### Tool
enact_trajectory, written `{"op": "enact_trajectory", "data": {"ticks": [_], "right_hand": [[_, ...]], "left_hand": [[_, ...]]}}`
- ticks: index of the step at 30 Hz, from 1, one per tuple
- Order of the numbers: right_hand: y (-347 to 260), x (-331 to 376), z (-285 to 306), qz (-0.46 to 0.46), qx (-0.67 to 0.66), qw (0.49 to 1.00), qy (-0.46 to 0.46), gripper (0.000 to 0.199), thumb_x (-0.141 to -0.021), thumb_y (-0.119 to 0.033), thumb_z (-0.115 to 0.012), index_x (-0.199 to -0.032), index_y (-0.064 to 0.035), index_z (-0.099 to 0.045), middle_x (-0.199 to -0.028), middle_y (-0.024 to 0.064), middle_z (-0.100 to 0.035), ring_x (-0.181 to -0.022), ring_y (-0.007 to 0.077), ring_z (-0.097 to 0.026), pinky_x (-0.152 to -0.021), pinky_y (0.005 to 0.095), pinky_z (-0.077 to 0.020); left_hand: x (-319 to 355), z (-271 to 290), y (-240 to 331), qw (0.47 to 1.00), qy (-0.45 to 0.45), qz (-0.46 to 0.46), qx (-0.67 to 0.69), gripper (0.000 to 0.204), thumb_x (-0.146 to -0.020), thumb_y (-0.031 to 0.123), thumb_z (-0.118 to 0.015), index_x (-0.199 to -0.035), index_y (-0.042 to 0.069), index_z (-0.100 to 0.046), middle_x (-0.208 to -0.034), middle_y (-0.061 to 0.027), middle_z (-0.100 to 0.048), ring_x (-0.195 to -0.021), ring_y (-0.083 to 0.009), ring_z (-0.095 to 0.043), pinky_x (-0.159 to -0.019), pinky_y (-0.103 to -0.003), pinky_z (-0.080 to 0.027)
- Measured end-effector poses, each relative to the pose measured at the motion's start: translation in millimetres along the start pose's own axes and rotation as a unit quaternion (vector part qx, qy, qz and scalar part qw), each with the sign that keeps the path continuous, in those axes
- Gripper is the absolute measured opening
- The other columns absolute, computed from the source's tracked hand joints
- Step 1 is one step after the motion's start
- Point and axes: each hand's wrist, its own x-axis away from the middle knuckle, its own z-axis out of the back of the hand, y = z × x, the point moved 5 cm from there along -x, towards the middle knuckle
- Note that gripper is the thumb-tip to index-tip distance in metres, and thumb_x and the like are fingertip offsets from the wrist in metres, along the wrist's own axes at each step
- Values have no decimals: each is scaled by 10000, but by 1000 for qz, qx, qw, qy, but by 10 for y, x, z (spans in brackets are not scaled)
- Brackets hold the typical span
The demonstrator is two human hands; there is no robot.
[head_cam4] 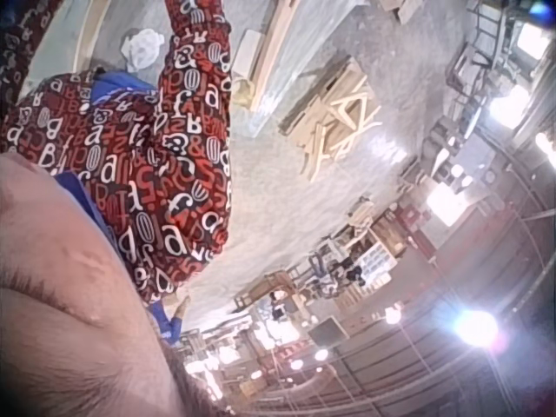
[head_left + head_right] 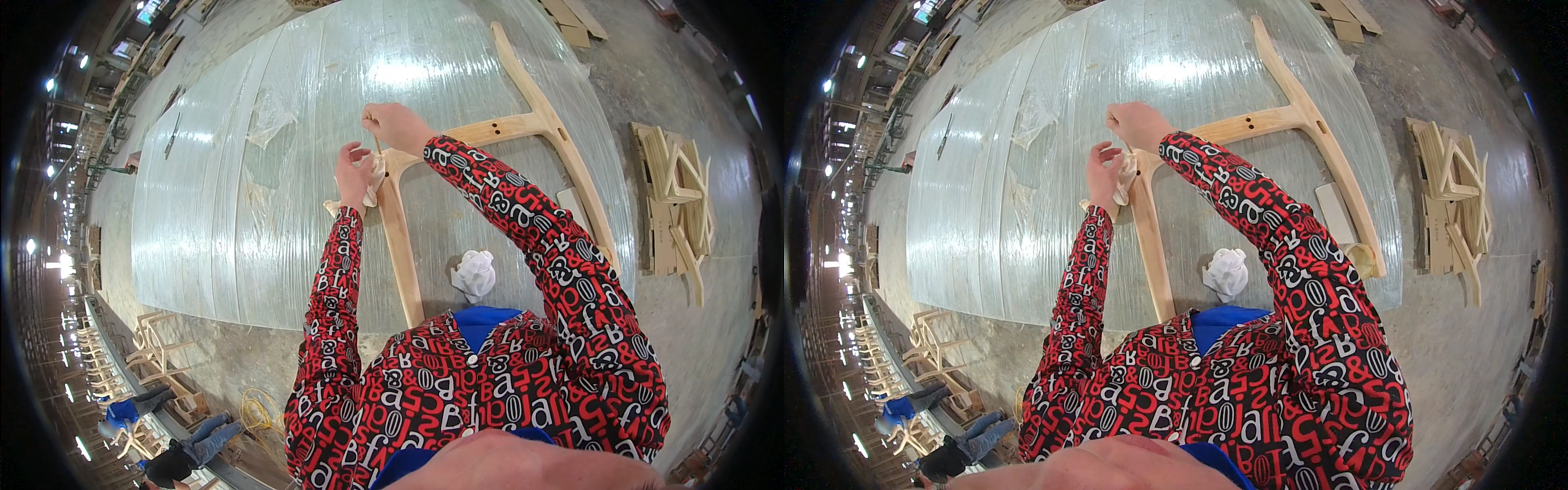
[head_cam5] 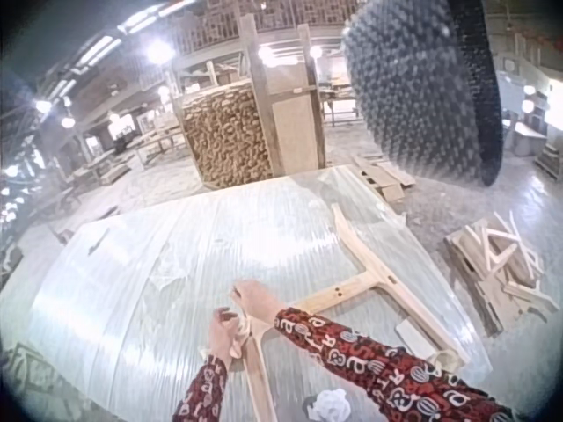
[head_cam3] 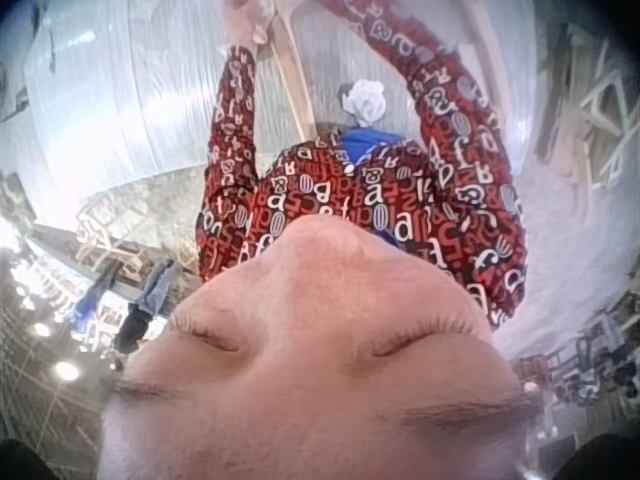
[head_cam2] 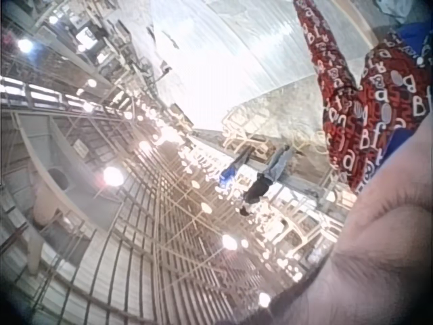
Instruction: The person applies glue to the joints of a wooden chair frame using a small brush and container. They repeatedly dip the brush into the container and apply glue to specific holes on the frame, then wipe the surface with a cloth.
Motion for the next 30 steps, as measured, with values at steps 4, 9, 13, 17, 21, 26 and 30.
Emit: {"op": "enact_trajectory", "data": {"ticks": [4, 9, 13, 17, 21, 26, 30], "right_hand": [[32, -13, -34, 0, -13, 1000, 9, 249, -883, -241, -556, -893, -5, -638, -684, 162, -620, -638, 316, -624, -608, 391, -479], [-37, -15, -82, -31, -40, 998, -27, 275, -893, -242, -549, -912, 18, -636, -678, 176, -622, -596, 269, -643, -581, 359, -480], [-14, 16, -47, -33, -41, 998, -17, 274, -886, -248, -545, -900, 9, -640, -707, 180, -626, -638, 304, -632, -614, 382, -481], [-85, -31, 58, -17, 11, 1000, 13, 269, -876, -259, -534, -858, -11, -637, -745, 191, -626, -720, 378, -607, -666, 444, -479], [-248, -62, 243, -12, 0, 998, 64, 278, -876, -266, -546, -825, -2, -618, -728, 199, -612, -707, 384, -598, -636, 446, -468], [-287, 22, 245, 7, -24, 998, 53, 271, -893, -250, -554, -826, 8, -601, -687, 187, -591, -611, 327, -568, -579, 396, -442], [-60, 128, 181, -7, -33, 998, 56, 270, -906, -244, -550, -842, 15, -592, -660, 181, -574, -560, 284, -553, -553, 373, -427]], "left_hand": [[-18, -85, -95, 988, -27, 104, 114, 402, -815, 133, -654, -1169, 12, -505, -991, -103, -651, -873, -162, -605, -765, -301, -487], [-74, 156, -267, 988, -3, 146, 42, 379, -805, 194, -670, -1095, -20, -552, -941, -101, -641, -810, -151, -605, -712, -297, -489], [-107, 26, -301, 972, -111, 192, 77, 289, -796, 211, -670, -936, -36, -618, -829, -59, -641, -725, -129, -595, -660, -277, -477], [-167, 37, -257, 985, -73, 141, 66, 228, -796, 196, -657, -870, -18, -641, -760, -29, -637, -685, -106, -574, -625, -263, -455], [-153, 126, -313, 989, -51, 133, 33, 198, -789, 176, -647, -874, -3, -648, -753, -33, -639, -672, -101, -566, -606, -256, -445], [-160, 166, -303, 992, -42, 119, 31, 194, -790, 167, -638, -881, -3, -649, -754, -42, -644, -683, -104, -577, -604, -257, -450], [-182, -1, -204, 991, -56, 110, 57, 203, -792, 162, -633, -905, -6, -648, -768, -50, -650, -699, -108, -591, -615, -258, -461]]}}
